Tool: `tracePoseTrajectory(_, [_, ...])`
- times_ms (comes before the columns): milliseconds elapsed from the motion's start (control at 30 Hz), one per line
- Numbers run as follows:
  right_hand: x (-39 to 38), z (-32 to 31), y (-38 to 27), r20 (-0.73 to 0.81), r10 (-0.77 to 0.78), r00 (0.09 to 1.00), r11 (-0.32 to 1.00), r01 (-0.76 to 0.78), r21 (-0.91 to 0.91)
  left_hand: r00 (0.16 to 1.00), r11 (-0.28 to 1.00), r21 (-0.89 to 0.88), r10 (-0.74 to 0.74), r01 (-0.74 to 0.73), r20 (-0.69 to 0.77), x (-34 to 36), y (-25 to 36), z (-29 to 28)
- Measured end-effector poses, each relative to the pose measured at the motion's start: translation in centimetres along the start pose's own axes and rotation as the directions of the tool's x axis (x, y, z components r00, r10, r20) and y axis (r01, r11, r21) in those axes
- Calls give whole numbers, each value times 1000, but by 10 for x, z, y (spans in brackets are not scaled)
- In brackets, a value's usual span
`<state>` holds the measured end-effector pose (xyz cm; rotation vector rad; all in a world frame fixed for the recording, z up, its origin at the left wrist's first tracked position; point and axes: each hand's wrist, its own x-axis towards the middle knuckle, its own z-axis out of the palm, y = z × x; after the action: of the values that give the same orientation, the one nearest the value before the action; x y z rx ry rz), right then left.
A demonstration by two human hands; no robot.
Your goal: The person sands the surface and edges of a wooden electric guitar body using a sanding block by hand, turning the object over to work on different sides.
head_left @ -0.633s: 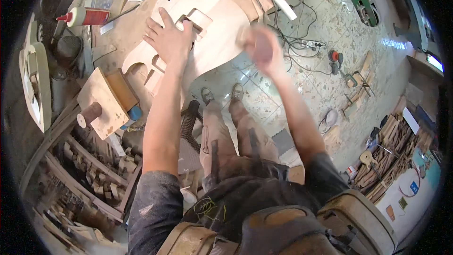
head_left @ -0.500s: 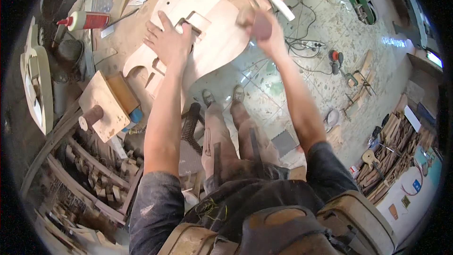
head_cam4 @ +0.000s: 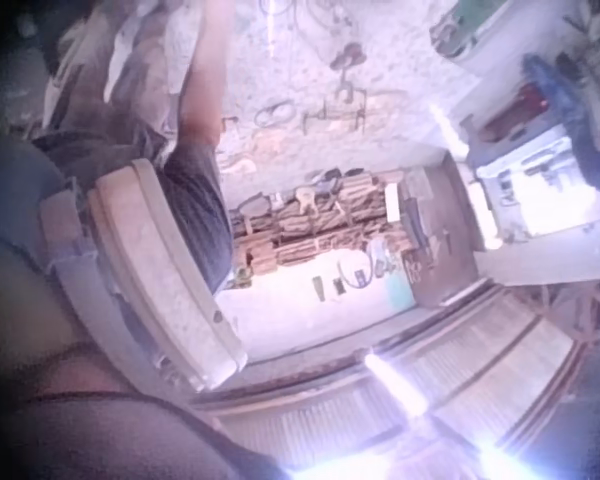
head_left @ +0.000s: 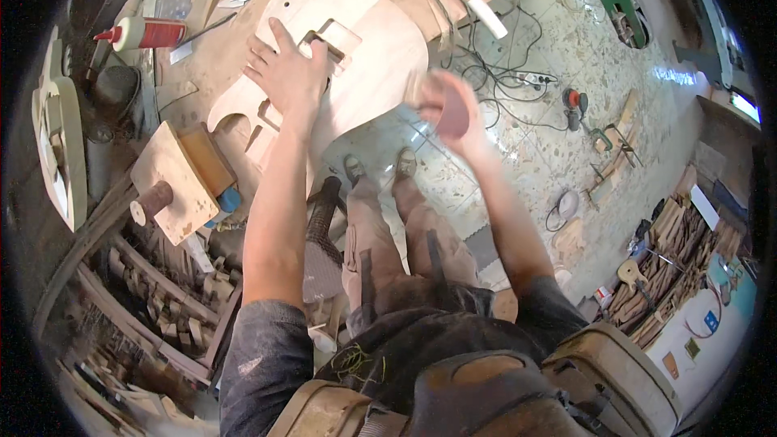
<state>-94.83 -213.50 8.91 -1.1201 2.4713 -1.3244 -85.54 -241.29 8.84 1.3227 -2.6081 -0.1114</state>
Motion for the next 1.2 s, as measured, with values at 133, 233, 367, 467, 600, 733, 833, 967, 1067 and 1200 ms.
tracePoseTrajectory(133, [79, -21, 32, 46, 92, 995, 994, -95, 54, 1000, 999, -40, 27, -27, -6, -1, 12, 4])
tracePoseTrajectory(233, [14, 10, 23, 77, 282, 956, 822, -282, 495, 1000, 1000, -10, 15, -15, -26, -2, 3, 6])
tracePoseTrajectory(367, [15, -6, -22, 201, -235, 951, 969, 245, -23, 1000, 1000, 11, 15, -15, -15, -3, -4, 0])
tracePoseTrajectory(467, [106, -13, -6, 307, -35, 951, 979, 95, -183, 1000, 1000, 0, 13, -13, 12, 0, 3, 0])
tracePoseTrajectory(600, [144, -11, 4, 268, -106, 958, 987, 134, -89, 1000, 999, -43, 19, -18, 22, -2, 10, 2])
tracePoseTrajectory(733, [29, -10, -43, 431, -313, 846, 950, 285, 130, 999, 1000, 27, -2, 3, -37, -3, -7, -1])
tracePoseTrajectory(833, [92, -10, -7, 478, -395, 784, 853, 506, -125, 998, 999, -39, 35, -37, -51, -1, 5, -2])
tracePoseTrajectory(967, [175, -4, -6, 312, -35, 950, 972, 105, -211, 999, 994, -98, 44, -46, -26, 0, 13, 3])
tracePoseTrajectory(1067, [91, 13, -32, 338, -186, 923, 982, 189, 25, 1000, 1000, -31, 0, -1, -29, -5, -10, -2])
tracePoseTrajectory(1200, [65, -4, -32, 484, -242, 841, 969, 235, 76, 999, 999, -38, 10, -12, -47, -3, -3, -3])
